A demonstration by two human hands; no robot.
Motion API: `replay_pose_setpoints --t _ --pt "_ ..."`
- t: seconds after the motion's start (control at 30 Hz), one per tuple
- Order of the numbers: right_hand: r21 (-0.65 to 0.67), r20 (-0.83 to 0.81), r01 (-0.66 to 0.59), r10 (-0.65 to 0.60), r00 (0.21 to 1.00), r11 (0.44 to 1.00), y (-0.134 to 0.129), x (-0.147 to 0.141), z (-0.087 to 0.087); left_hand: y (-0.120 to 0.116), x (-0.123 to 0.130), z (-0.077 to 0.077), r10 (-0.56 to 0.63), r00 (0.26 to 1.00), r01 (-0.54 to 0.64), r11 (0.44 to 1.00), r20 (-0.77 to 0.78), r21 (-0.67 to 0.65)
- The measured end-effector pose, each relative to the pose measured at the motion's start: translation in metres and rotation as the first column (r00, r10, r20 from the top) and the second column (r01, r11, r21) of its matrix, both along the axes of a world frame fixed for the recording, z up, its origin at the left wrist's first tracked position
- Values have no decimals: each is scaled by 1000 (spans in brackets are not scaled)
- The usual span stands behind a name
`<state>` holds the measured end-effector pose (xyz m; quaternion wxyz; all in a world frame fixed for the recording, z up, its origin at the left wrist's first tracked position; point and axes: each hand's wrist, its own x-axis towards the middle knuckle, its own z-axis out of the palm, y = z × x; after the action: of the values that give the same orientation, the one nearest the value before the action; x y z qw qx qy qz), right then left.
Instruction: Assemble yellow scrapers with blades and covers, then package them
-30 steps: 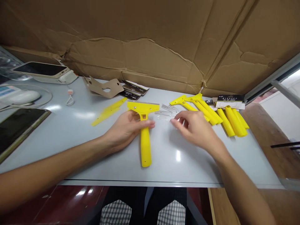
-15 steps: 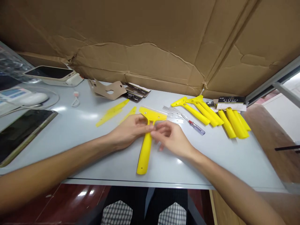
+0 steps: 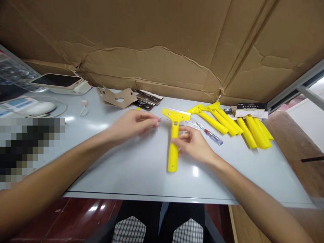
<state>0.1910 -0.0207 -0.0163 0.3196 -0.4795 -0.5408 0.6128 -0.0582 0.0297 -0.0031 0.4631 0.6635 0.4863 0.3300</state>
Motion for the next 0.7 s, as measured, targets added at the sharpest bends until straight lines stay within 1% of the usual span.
replay_pose_setpoints --t 0.03,0.1,0.13,0.2,0.3,0.37,0.43,0.53,0.63,0.7 --pt "-12 14 13 -13 1000 1000 3 4 0 5 -6 3 40 997 -32 992 -68 124" --pt "-34 29 21 -20 999 999 7 9 0 15 -16 8 107 972 -35 947 -211 319" --pt "-39 32 17 -16 999 999 8 11 0 18 -21 8 124 951 -6 923 -283 385" --pt "-44 33 4 -3 999 999 9 12 0 24 -29 7 122 903 90 885 -413 458" --pt "-46 45 -7 9 999 999 9 12 0 31 -37 1 41 843 249 853 -536 458" --pt "-44 68 -11 14 998 999 8 12 1 33 -39 -2 -13 822 304 855 -569 420" --pt "-38 89 -15 18 996 999 8 11 3 33 -37 -3 -41 828 312 863 -559 398" --pt "-34 94 -17 20 995 999 7 11 4 31 -32 -6 -56 856 297 867 -515 400" --pt "-38 93 -8 12 996 999 7 10 3 29 -26 -13 -72 868 303 861 -491 408" --pt "-35 94 -10 14 995 999 7 10 2 30 -22 -18 -50 881 281 855 -470 436"
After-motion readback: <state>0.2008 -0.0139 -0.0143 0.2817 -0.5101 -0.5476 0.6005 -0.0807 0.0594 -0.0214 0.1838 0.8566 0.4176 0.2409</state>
